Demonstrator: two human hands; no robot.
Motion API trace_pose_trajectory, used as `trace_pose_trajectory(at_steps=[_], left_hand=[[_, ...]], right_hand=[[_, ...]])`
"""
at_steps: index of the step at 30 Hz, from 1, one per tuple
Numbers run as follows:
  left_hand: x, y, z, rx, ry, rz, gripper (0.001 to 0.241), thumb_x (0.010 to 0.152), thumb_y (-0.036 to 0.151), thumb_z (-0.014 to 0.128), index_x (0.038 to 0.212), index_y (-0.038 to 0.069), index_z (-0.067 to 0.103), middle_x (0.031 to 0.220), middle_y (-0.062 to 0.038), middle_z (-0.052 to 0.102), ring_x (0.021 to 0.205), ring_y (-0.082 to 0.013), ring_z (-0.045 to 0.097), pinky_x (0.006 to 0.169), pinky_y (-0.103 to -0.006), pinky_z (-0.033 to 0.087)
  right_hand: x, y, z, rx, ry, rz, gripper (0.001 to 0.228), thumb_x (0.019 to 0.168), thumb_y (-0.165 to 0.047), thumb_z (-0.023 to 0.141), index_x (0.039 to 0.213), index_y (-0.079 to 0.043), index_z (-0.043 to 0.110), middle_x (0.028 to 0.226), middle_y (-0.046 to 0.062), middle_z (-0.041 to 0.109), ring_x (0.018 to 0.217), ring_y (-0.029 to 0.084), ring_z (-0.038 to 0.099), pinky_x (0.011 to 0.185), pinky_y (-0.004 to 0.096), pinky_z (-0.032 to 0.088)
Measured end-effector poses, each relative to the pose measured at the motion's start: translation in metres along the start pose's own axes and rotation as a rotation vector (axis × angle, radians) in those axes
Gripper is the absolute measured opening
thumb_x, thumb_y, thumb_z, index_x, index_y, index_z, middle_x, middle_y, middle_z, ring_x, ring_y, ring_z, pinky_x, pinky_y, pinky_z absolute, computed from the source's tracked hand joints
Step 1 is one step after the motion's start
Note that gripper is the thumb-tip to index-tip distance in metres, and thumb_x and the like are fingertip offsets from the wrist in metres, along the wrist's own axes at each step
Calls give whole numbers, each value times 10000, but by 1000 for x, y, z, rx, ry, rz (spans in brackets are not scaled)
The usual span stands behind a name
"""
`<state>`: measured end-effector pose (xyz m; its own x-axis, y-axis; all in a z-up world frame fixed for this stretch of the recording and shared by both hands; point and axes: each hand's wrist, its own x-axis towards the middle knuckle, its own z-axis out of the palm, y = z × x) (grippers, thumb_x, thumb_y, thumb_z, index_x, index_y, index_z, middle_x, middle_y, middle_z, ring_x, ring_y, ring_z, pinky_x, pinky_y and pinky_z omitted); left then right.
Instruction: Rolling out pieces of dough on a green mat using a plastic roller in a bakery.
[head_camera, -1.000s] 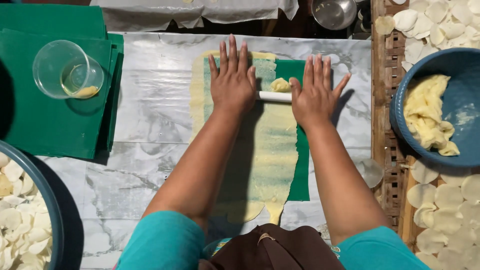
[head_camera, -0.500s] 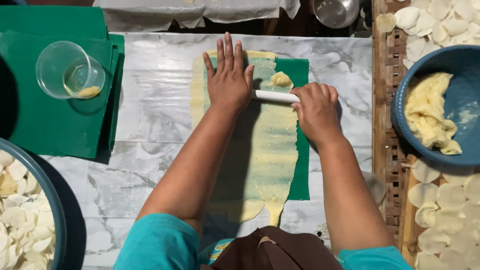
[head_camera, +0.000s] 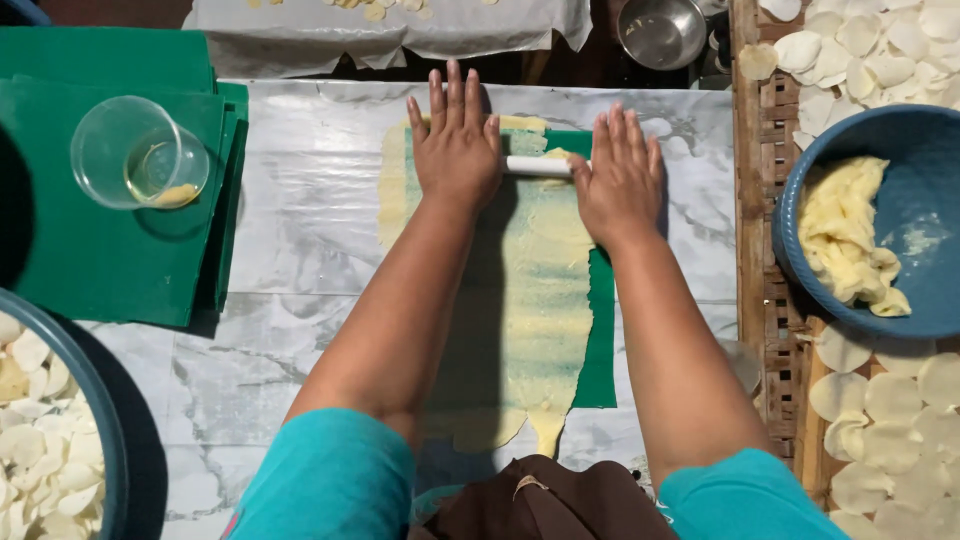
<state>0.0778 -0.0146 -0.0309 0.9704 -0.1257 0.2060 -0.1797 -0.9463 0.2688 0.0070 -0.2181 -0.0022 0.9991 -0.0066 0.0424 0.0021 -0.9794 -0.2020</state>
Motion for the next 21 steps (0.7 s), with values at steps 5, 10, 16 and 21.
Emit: trace_pose_trajectory(at_steps=[5,10,16,21], left_hand=[[3,2,-2,17,-48,-4,719,1091,489,299,1655,48,231,1724,-108,57,1587,-271,-5,1248,-554,-56],[-66,5,-37,-44,-82,69,661,1104,433,354,1653,82,244,1731,-127,100,1600,-317,52,1281,-542,36],[-35,3,-22,-46,-114,25,633,1093,394,298,1640,77,272,1727,-111,103,1593,-316,38,1279,-524,11],[31,1,-16,3,-211,-52,657,1062,375,234,1651,84,201,1720,-78,34,1579,-276,-20,1254,-530,-43]], right_hand=[[20,6,10,-16,33,43,691,1101,-471,304,1593,14,328,1694,168,201,1560,297,125,1217,517,81],[-55,0,12,12,139,-26,695,1086,-413,422,1601,33,286,1676,223,252,1528,380,267,1221,537,148],[-16,-3,18,-46,178,-1,731,1104,-463,411,1606,50,279,1673,231,263,1547,358,211,1229,552,55],[55,3,13,-47,29,74,770,1104,-536,158,1606,39,257,1703,183,196,1568,276,48,1153,646,-138]])
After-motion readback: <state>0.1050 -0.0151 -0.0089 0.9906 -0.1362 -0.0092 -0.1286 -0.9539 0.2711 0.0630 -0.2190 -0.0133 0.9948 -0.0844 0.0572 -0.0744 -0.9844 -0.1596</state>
